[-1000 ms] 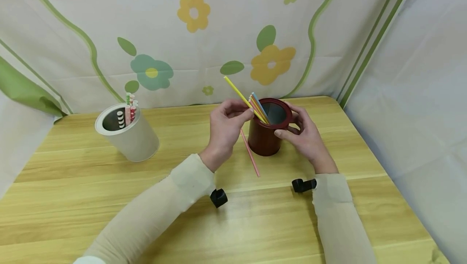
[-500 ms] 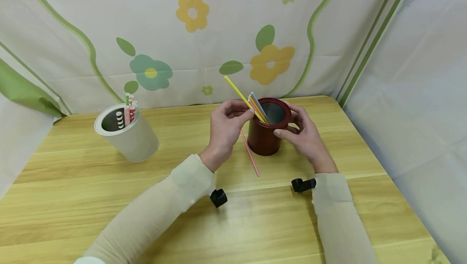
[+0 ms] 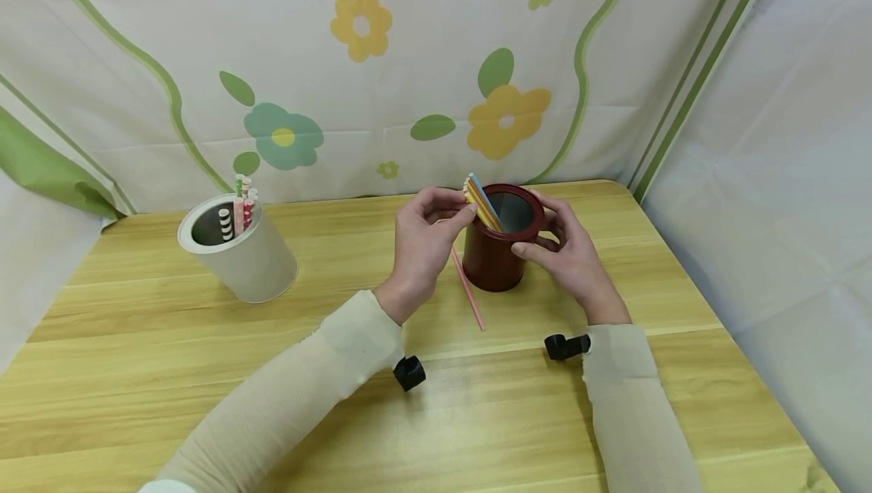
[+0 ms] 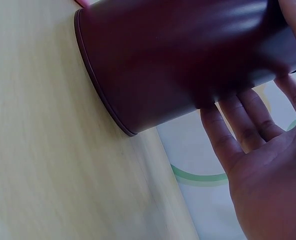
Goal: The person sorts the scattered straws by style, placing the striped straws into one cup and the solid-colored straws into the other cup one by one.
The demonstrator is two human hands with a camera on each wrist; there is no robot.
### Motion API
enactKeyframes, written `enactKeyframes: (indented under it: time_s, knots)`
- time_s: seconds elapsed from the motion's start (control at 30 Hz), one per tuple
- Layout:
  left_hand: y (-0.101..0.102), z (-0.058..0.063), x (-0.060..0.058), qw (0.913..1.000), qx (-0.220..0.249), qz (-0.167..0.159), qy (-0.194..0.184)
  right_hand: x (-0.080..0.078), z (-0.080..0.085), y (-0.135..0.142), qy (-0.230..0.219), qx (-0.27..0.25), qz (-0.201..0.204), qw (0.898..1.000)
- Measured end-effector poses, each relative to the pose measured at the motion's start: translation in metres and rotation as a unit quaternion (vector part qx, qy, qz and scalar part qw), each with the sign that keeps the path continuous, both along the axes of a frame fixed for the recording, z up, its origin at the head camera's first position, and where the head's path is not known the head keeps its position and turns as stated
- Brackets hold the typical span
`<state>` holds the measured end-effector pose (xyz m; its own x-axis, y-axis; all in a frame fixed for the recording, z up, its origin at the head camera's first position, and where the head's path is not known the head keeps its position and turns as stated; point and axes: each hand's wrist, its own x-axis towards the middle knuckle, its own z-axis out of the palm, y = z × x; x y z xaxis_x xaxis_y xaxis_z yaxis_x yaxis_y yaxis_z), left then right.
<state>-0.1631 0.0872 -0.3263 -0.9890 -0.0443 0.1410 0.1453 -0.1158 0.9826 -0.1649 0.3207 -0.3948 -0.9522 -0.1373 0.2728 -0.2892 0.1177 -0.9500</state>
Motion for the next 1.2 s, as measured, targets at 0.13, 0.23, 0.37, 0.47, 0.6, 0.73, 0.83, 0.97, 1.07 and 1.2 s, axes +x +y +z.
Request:
enactKeyframes:
  time_s: [0.13,0.23,0.37,0.47,0.6,0.73,0.83,0.97,1.07,1.2]
  knots:
    - [0.0,0.0,0.0,1.0,0.0,0.0,0.001,0.0,0.0,0.0,0.001,0.001,-0.002,1.0]
    - [0.0,-0.001,0.001,1.0,0.002,0.003,0.0,0.0,0.0,0.0,0.0,-0.002,-0.001,1.0]
    - [-0.004,-0.005,0.0,0.9998,0.014,0.013,-0.007,0.0,-0.001,0.0,-0.001,-0.002,-0.002,1.0]
    - [-0.008,-0.01,-0.003,0.9992,0.024,0.014,-0.028,0.0,-0.001,0.001,0.0,-0.002,-0.003,1.0]
    - [-0.014,-0.021,-0.007,0.9953,0.019,-0.008,-0.094,0.0,-0.002,0.001,0.005,-0.001,-0.005,1.0]
    - [-0.019,-0.031,-0.01,0.9851,-0.002,-0.036,-0.168,-0.001,-0.003,0.001,0.011,-0.002,-0.002,1.0]
    - [-0.02,-0.037,-0.011,0.9794,-0.015,-0.046,-0.196,-0.001,-0.004,0.002,0.011,-0.001,-0.002,1.0]
    - [-0.023,-0.047,-0.012,0.9739,-0.021,-0.058,-0.218,-0.002,-0.003,0.002,0.008,0.004,-0.005,1.0]
    - [-0.026,-0.053,-0.013,0.9689,-0.027,-0.065,-0.237,-0.002,-0.002,0.001,0.006,0.006,-0.007,1.0]
    - [-0.032,-0.06,-0.015,0.9618,-0.055,-0.073,-0.258,-0.002,-0.001,0.001,0.006,0.009,-0.007,1.0]
